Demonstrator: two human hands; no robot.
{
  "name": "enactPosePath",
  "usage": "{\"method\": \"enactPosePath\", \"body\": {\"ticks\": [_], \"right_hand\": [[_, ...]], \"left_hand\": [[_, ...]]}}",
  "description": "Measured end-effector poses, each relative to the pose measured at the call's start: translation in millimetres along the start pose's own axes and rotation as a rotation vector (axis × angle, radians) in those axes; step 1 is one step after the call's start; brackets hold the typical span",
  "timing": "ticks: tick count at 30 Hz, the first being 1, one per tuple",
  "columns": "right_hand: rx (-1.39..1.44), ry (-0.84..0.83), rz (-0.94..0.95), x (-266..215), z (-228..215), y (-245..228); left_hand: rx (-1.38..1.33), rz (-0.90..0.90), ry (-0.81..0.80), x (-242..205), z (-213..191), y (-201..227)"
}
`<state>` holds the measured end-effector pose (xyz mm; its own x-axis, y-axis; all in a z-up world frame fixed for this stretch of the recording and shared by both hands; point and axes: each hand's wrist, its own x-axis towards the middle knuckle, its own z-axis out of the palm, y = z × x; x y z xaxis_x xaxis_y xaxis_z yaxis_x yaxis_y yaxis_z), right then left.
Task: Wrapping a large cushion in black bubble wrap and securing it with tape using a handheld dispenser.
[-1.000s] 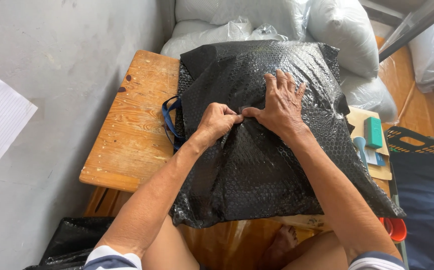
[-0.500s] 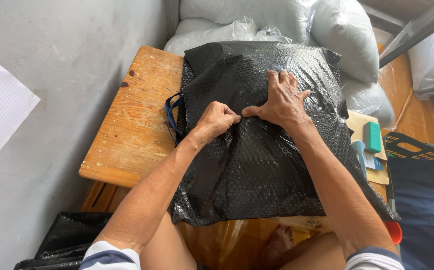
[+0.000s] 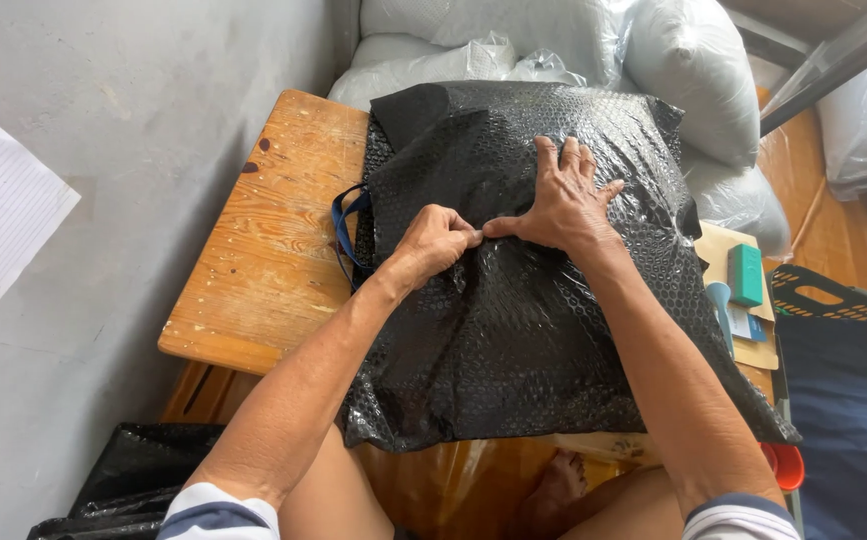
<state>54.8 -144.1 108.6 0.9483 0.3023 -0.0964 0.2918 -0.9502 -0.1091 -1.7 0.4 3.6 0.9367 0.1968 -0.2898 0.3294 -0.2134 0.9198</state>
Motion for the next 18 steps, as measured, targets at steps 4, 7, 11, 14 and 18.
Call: {"method": "enactPosePath", "body": {"ticks": [4,7,11,14,18], "right_hand": [[0.032,0.020,-0.010,1,0,2],[0.046,0.034,-0.018,3,2,13],[0.108,0.052,-0.028,4,0,24],[0.078,0.034,-0.047,5,4,28],[0.121,0.058,-0.055,17,17,40]], "left_hand": [[-0.010,0.005,0.001,7,3,-5],[-0.012,0.018,-0.006,10,5,-6],[-0.025,0.028,-0.004,3,2,0],[-0.023,0.030,-0.001,3,2,-1],[-0.019,0.041,0.001,9,4,-5]]}}
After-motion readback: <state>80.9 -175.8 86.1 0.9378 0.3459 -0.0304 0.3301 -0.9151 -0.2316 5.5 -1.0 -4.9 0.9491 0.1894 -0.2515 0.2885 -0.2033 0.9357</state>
